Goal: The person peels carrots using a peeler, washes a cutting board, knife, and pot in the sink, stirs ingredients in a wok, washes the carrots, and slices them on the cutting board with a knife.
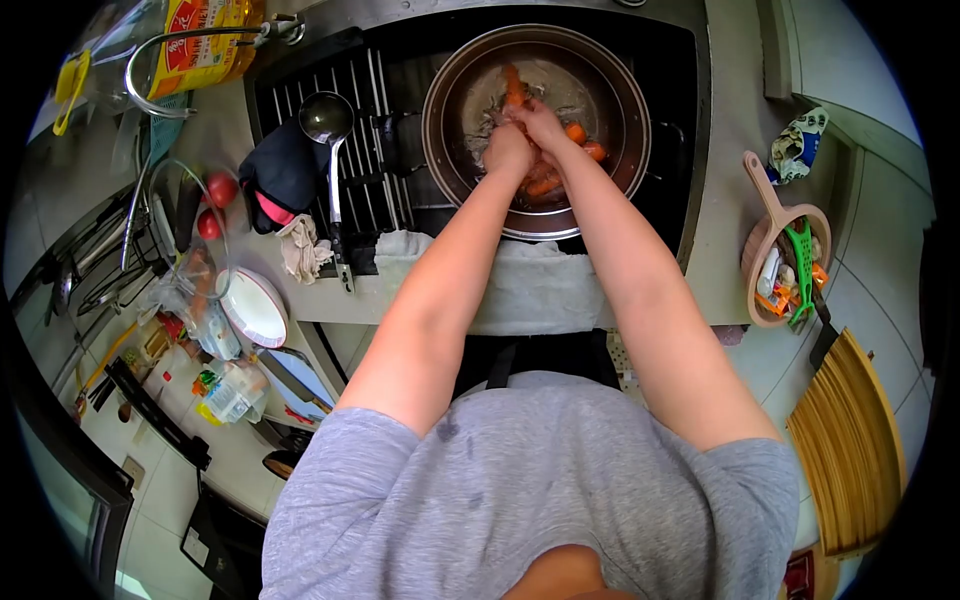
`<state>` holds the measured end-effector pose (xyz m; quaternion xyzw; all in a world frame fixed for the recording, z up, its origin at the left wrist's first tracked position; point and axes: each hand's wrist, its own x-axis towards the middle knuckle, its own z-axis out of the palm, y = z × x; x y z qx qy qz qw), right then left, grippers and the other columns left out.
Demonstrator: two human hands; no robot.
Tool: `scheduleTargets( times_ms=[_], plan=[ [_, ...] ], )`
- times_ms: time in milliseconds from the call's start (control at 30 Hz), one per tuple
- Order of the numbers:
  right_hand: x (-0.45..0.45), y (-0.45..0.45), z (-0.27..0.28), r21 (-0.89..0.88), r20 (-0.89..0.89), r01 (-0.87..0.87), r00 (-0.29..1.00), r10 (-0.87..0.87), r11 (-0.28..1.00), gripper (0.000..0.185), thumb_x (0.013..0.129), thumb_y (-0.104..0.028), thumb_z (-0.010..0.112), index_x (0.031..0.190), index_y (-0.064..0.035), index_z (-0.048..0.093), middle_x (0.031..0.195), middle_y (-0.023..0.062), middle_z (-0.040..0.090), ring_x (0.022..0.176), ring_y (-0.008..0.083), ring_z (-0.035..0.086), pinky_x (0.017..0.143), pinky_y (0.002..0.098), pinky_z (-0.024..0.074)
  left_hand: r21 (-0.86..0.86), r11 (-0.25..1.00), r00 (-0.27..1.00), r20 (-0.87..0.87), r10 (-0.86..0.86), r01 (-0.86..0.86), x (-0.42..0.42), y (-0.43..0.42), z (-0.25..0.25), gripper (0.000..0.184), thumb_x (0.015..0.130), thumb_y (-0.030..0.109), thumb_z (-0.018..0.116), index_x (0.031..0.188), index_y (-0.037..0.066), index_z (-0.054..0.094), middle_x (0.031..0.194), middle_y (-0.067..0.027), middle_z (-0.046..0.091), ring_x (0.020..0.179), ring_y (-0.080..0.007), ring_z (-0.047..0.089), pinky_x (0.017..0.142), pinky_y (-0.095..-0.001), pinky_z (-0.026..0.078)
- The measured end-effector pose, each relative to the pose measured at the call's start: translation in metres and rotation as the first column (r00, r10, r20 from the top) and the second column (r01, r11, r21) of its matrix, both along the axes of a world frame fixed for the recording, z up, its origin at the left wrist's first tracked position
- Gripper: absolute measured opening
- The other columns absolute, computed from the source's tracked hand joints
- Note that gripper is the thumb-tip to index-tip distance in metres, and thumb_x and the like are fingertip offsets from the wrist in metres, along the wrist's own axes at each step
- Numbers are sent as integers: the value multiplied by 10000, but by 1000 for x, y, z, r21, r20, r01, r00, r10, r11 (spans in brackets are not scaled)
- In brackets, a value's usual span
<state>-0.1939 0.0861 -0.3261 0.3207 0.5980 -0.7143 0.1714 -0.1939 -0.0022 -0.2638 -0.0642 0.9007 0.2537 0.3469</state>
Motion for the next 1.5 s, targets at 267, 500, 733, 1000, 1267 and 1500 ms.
scheduleTargets(
  times_ms=[267, 500, 733, 1000, 1267, 1500],
  plan=[
    [-13, 65, -3, -945, 316, 326, 905, -286, -15, 185, 997, -183, 518, 1078, -20, 550, 645, 12, 479, 486, 125, 460, 460, 228, 410, 582, 586, 712, 702, -13, -564, 24, -19, 55, 289, 875, 230, 632, 1056, 26, 533, 821, -140, 636, 621, -207, 601, 565, -304, 479],
    [-16, 8, 9, -51, 125, 390, 916, -382, 919, 213, 989, -224, 466, 1053, -35, 540, 742, 105, 563, 631, 270, 560, 589, 360, 475, 127, 974, 955, -258, -150, 187, 40, -10, 65, 324, 822, 272, 633, 962, -14, 574, 837, -244, 677, 708, -386, 667, 666, -482, 528],
    [6, 33, 70, 882, -56, -97, 950, 307, 462, 603, 878, -201, 654, 1411, -63, 406, 1178, 286, 581, 1070, 406, 604, 944, 440, 485, -171, 972, 932, -296, -207, 161, -1, -21, 27, 427, 854, 288, 661, 1137, 8, 505, 1003, -194, 673, 1012, -333, 660, 820, -485, 522],
    [28, 49, 16, 541, 464, -234, 884, -55, 808, 834, 784, -272, 707, 1476, -46, 299, 1447, 364, 279, 1289, 474, 430, 1077, 427, 398, -306, 829, 864, -42, -503, 468, 41, 27, 38, 1054, 690, 558, 757, 1543, 226, 234, 1544, -368, -3, 1398, -615, -19, 1057, -754, 130],
    [43, 44, 26, 283, 373, 92, 906, -198, 955, 691, 775, -167, 667, 1414, -94, 416, 1195, 174, 588, 944, 287, 635, 669, 410, 542, -481, 835, 769, -416, -485, 267, -9, 8, -37, 722, 665, 353, 786, 1313, 195, 508, 1207, -205, 458, 1126, -420, 463, 970, -635, 363],
    [44, 35, 42, 74, 181, 94, 978, -106, 993, 868, 799, -228, 679, 1525, -124, 214, 1335, 160, 521, 1147, 291, 567, 887, 358, 483, -264, 941, 903, -317, -291, 211, -3, 9, -5, 561, 654, 284, 827, 1154, 141, 618, 1142, -212, 566, 1053, -384, 584, 812, -461, 527]
  ],
)
